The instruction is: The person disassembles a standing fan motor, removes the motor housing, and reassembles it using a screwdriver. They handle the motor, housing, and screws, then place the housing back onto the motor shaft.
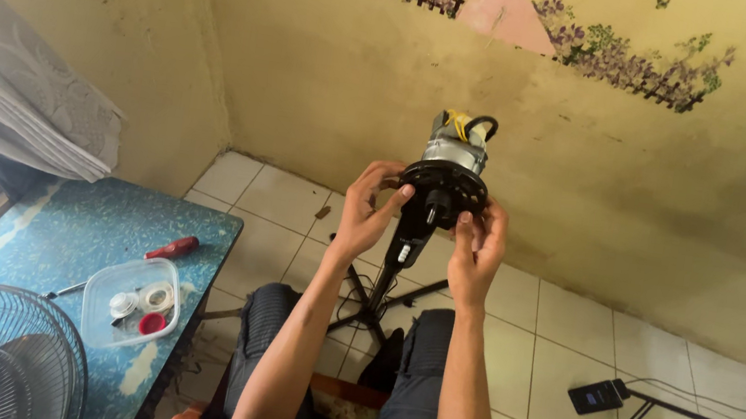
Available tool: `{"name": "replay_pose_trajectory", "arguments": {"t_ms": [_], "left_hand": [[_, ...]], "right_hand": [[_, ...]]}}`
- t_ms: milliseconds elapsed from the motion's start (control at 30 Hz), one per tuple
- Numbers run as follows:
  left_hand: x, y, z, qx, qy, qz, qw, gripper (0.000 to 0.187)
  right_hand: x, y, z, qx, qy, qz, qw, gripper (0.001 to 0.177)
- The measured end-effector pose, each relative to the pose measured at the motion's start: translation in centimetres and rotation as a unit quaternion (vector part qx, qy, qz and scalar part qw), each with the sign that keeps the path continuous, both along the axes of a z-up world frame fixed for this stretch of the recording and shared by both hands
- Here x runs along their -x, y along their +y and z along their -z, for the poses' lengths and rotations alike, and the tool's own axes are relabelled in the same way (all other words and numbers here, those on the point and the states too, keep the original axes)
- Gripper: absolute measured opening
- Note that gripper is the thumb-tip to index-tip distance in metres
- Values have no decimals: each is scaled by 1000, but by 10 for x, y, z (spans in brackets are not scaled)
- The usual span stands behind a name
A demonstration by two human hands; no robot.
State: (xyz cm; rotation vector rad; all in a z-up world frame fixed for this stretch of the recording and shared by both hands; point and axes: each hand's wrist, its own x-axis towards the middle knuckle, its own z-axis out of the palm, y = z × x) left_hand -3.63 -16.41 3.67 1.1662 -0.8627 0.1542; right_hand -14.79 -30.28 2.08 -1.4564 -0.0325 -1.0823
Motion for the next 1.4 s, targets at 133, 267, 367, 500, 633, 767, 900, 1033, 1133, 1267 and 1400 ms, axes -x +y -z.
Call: {"name": "replay_pose_trajectory", "arguments": {"t_ms": [133, 267, 367, 500, 633, 767, 900, 1033, 1133, 1267, 1400], "left_hand": [[-2, 2, -7, -3, -9, -13, 1000, 25], [-10, 2, -9, -15, -36, -9, 999, 24], [-15, 3, -5, -33, -44, -14, 998, 25], [-17, -2, -4, -39, -11, -12, 999, 26], [-12, -8, -9, -34, -30, -52, 998, 31], [-14, -14, -20, -27, -49, -38, 998, 31], [-14, -17, -27, -32, -72, -49, 996, 31], [-15, -19, -29, -41, -75, -50, 995, 31], [-15, -18, -30, -29, -74, -41, 996, 30], [-10, -14, -32, -44, -87, -78, 992, 32], [-3, -12, -37, -65, -49, -89, 993, 35]], "right_hand": [[-8, -4, -2, -20, -37, -15, 999, 40], [-10, -9, -1, -28, -40, -30, 998, 40], [-14, -11, 6, -27, -41, -21, 999, 39], [-22, -12, 16, -28, -29, 12, 999, 40], [-27, -16, 17, -5, -23, 57, 998, 42], [-33, -25, 5, 2, -67, 60, 996, 35], [-31, -25, -3, -5, -74, 29, 997, 31], [-31, -25, -5, -33, -92, -32, 995, 29], [-32, -25, -3, -35, -94, -37, 994, 29], [-30, -22, 4, -63, -71, 21, 995, 31], [-26, -19, 11, -94, -40, 60, 993, 31]]}}
